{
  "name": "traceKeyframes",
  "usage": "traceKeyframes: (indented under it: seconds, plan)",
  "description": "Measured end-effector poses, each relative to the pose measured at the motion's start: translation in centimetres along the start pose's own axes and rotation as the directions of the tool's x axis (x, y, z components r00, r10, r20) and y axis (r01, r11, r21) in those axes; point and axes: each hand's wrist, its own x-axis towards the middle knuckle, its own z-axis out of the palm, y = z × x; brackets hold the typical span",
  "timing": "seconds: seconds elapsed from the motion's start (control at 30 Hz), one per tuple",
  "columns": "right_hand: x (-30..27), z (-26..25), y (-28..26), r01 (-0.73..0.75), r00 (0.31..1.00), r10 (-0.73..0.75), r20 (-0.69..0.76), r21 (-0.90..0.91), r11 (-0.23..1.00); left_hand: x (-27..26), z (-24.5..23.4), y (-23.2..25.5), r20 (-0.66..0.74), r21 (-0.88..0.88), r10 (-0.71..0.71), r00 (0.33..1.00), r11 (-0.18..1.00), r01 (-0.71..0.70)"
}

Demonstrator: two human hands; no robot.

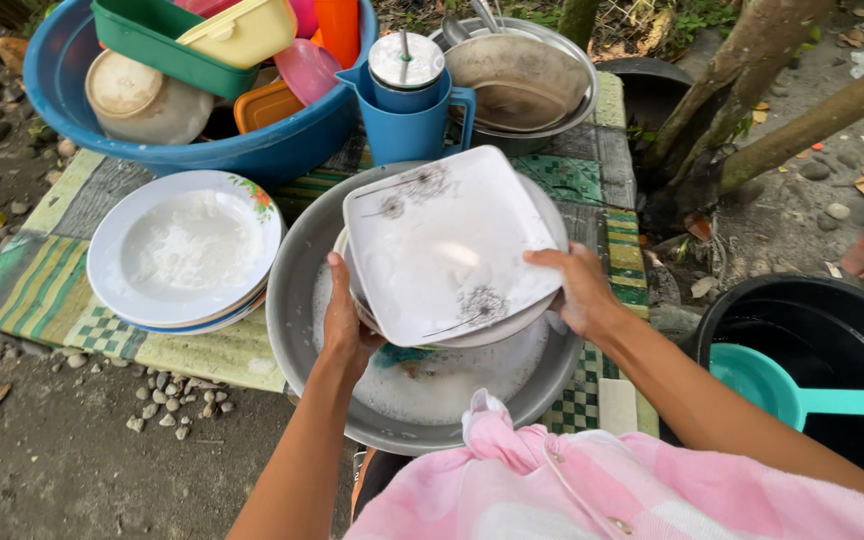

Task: The person washes various dishes and containers in a basin of soapy water using a cloth, then places the washed items into a separate basin.

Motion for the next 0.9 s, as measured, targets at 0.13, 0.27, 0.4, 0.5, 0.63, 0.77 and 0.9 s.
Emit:
traceKeyframes:
  seconds: [0.13, 0.27, 0.4, 0.5, 0.63, 0.77, 0.9]
  plan:
    - [1.0, 3.3, 1.8, -0.153, 0.979, 0.172, 0.109, -0.169, 0.974, 0.3, -2.3, -1.2, -0.129, 0.123, -0.04, 0.991, 0.991, 0.056]
    - [4.4, 1.9, 4.0, 0.028, 0.984, 0.051, 0.172, -0.433, 0.901, 0.6, -4.0, -2.8, -0.124, 0.012, 0.022, 0.992, 1.0, -0.021]
    - [5.6, -1.1, 6.8, 0.33, 0.935, -0.337, 0.113, -0.628, 0.704, 0.3, -3.3, -1.7, -0.213, -0.074, -0.056, 0.975, 0.996, 0.041]
    - [4.6, -0.9, 8.5, 0.265, 0.958, -0.051, 0.281, -0.808, 0.527, 0.2, -3.1, -0.9, -0.186, -0.077, -0.066, 0.98, 0.996, 0.052]
    - [3.4, 1.8, 10.6, 0.337, 0.934, -0.135, 0.329, -0.695, 0.635, -0.2, -3.3, -0.5, -0.176, -0.082, -0.057, 0.983, 0.996, 0.043]
    - [2.7, 2.1, 10.0, 0.154, 0.942, 0.073, 0.329, -0.612, 0.776, -0.4, -3.2, 0.5, -0.236, -0.001, -0.06, 0.97, 0.998, 0.061]
    - [1.4, -0.8, 5.4, 0.05, 0.935, 0.251, 0.25, -0.796, 0.604, -0.1, -2.8, 0.5, -0.283, -0.042, -0.062, 0.957, 0.998, 0.053]
